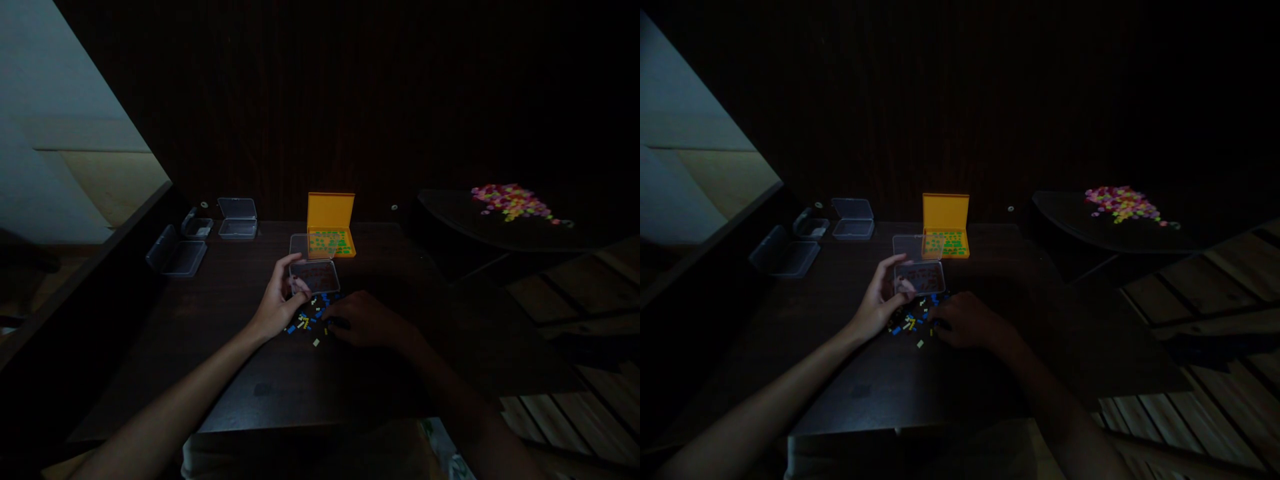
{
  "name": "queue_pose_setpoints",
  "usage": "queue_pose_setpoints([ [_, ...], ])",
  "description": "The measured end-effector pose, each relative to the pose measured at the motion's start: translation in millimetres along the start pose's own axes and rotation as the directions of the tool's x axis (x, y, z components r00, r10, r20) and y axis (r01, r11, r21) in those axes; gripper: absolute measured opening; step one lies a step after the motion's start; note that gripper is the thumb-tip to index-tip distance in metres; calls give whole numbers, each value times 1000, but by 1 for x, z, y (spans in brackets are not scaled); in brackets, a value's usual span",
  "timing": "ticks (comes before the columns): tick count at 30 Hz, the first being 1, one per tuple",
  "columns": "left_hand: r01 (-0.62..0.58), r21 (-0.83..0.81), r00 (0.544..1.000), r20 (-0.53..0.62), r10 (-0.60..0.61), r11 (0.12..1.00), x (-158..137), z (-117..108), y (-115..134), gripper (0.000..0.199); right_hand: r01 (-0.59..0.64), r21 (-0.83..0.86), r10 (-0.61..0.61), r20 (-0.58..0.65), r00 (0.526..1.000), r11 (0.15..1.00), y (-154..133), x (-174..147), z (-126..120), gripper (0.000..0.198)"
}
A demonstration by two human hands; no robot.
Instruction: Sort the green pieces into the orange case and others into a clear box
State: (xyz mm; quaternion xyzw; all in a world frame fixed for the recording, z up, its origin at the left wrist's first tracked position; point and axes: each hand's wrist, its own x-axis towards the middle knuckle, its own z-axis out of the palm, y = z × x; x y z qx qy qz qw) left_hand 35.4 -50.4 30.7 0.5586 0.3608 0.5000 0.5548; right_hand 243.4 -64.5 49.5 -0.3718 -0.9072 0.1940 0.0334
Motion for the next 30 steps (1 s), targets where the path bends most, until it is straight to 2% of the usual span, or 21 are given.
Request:
queue_pose_setpoints([
  [15, -10, 11, 1000, 15, 10, 1000, 0, 0, -2, 65, -26, 5, 25, 72, 997, 1000, -3, 3, 0, 12],
  [23, -12, 28, 1000, 23, 11, 1000, -2, 1, -1, 64, -49, 19, 47, 70, 996, 999, -3, 3, 1, 11],
  [30, -11, 26, 1000, 21, 11, 1000, -2, 1, -2, 65, -28, 79, 27, 16, 1000, 996, -2, 3, 3, 7],
])
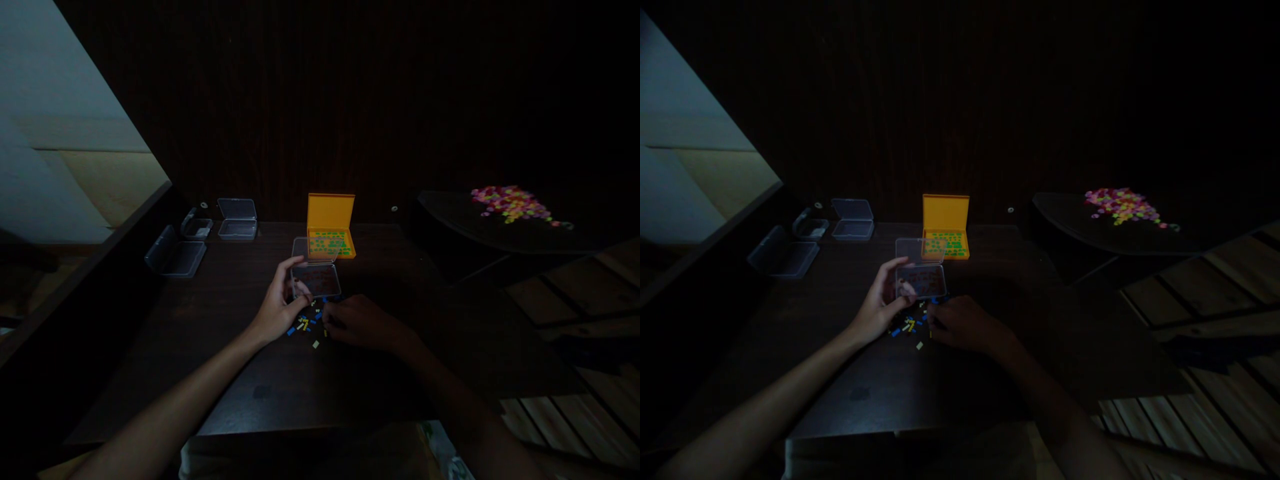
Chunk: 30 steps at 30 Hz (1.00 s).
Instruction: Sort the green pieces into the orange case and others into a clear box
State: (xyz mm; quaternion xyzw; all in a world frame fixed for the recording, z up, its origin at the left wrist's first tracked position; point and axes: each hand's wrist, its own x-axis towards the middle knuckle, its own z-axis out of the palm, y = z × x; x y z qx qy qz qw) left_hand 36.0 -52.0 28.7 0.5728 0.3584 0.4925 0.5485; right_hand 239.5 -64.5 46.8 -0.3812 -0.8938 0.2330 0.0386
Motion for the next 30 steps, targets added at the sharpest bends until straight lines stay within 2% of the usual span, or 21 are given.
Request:
queue_pose_setpoints([
  [4, 4, 5, 1000, -5, -4, 1000, 0, 0, 1, 66, 87, 177, -66, -122, 990, 980, -3, -3, -3, 3],
  [9, 6, 6, 1000, 2, -6, 1000, -1, 1, 2, 65, 260, 347, -146, -321, 936, 901, -8, -7, -8, 3],
  [11, 7, 5, 1000, 3, -7, 1000, -2, 2, 2, 65, 263, 379, -132, -337, 932, 887, -7, -8, -8, 4],
  [16, 28, -1, 999, 31, -28, 1000, -6, 6, 3, 64, 163, 456, -19, -304, 952, 875, -5, -8, -10, 6],
  [19, 37, 2, 998, 47, -37, 999, -7, 6, 3, 65, 158, 467, 26, -363, 931, 870, -6, -9, -12, 6],
  [24, 41, 13, 998, 54, -42, 999, -7, 6, 2, 66, 187, 382, 27, -491, 871, 905, -5, -8, -15, 6],
  [30, 38, 18, 997, 63, -39, 999, -8, 6, 0, 66, 216, 346, 10, -548, 836, 913, 1, -5, -14, 9],
])
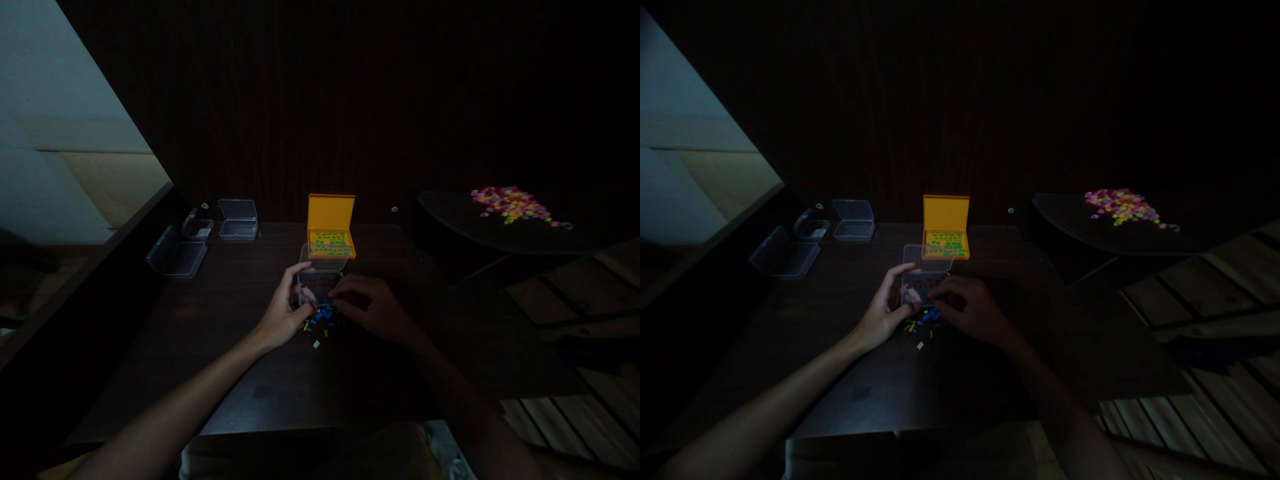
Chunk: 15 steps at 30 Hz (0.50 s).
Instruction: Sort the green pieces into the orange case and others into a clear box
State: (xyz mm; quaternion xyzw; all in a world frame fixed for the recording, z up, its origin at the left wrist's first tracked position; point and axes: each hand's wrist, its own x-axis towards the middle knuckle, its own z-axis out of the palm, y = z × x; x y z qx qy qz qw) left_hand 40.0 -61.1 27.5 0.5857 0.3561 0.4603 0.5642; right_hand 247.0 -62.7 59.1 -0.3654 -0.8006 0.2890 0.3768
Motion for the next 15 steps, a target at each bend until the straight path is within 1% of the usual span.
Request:
queue_pose_setpoints([
  [4, -8, 7, 1000, 16, 8, 1000, -1, 1, -1, 65, 23, -11, -23, 14, 1000, 1000, 1, 2, 1, 9],
  [10, 21, 7, 999, 41, -21, 1000, -3, 3, 1, 66, 2, -53, -1, 19, 1000, 999, 4, 3, 1, 11],
  [15, 13, 3, 999, 33, -14, 1000, -5, 7, 2, 65, -20, -27, 20, 21, 1000, 999, 5, 3, 2, 11],
])
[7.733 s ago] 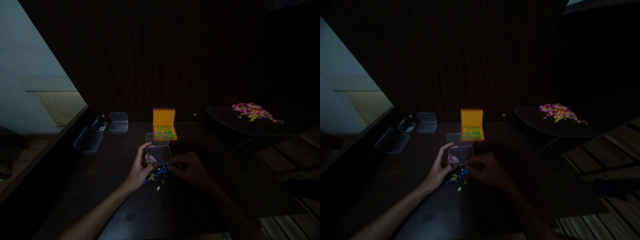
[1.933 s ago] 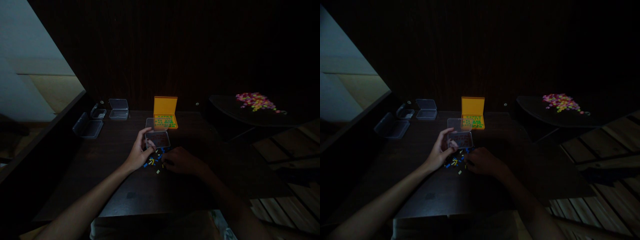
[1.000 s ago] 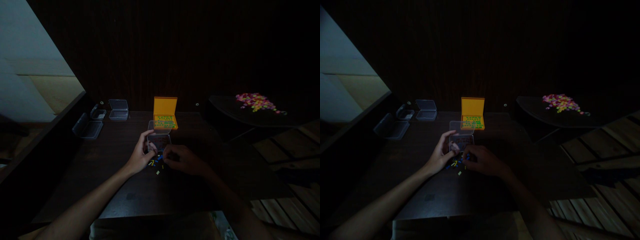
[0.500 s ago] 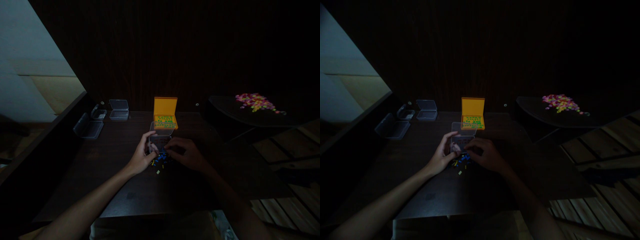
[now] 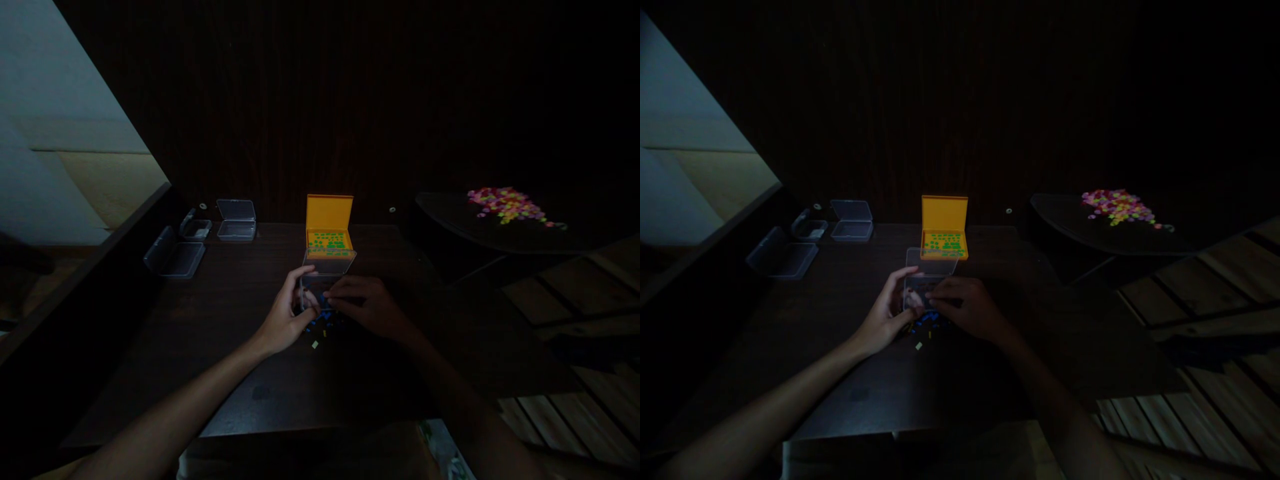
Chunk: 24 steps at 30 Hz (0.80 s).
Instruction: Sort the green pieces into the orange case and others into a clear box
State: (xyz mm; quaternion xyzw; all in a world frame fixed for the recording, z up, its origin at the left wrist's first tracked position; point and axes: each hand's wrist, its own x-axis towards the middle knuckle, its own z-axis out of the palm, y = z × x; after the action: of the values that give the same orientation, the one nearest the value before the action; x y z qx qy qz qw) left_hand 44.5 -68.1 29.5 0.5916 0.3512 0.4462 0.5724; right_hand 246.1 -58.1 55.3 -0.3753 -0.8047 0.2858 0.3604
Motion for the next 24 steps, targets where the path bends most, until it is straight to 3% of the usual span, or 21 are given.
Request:
queue_pose_setpoints([
  [9, -5, 8, 1000, 24, 5, 1000, -2, 3, 3, 67, -39, -44, 38, -37, 999, 998, 0, -1, 0, 11],
  [16, -24, 25, 999, 25, 23, 999, -2, 3, 3, 65, 93, -111, -93, 4, 996, 989, 1, -2, -2, 14],
  [24, -11, 15, 999, 36, 11, 1000, -2, 5, 5, 64, 117, -154, -113, 31, 993, 981, 4, -1, 1, 17],
])
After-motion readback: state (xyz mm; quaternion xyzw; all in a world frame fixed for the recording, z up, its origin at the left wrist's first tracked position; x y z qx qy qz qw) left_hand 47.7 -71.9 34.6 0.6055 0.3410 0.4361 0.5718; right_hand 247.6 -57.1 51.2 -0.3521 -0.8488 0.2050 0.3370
